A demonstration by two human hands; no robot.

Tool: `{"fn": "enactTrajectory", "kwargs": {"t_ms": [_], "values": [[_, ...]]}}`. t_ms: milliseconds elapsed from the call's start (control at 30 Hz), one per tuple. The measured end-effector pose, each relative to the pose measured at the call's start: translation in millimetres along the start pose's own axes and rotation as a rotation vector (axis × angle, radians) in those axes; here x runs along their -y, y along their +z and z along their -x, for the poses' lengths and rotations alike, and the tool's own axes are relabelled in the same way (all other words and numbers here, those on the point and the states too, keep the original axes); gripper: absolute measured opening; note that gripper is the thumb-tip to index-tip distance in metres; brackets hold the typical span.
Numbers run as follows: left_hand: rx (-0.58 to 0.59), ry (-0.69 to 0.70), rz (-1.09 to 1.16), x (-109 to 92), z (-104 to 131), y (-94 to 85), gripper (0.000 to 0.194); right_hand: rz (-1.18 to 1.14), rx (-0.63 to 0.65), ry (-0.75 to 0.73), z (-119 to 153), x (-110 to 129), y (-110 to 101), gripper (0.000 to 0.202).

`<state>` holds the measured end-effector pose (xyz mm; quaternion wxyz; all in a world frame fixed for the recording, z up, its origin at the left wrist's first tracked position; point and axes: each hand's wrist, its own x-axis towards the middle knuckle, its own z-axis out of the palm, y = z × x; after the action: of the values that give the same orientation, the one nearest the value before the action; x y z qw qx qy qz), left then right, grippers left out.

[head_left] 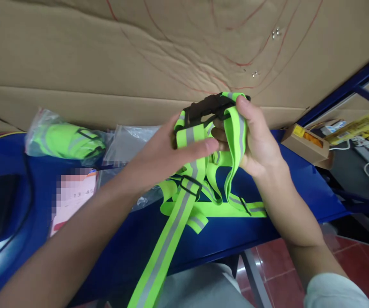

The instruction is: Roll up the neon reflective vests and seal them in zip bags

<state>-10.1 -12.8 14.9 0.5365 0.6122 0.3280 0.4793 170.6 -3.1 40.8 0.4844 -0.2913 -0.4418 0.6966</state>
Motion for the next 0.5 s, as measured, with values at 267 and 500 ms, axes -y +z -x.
{"fn": "enactTrajectory", "kwargs": {"t_ms": [267,500], "values": [[-0.039,-0.240,0.336,-3.1,-3.3,-3.4,0.018,0.005,0.060,0.162,-0.7,-2.2,-7.1,0.037],[0.270,-0.228,0.323,-17.6,0.8,-10.9,0.019,0.129,0.249,0.075,3.4,0.4,-16.1,0.026]]}}
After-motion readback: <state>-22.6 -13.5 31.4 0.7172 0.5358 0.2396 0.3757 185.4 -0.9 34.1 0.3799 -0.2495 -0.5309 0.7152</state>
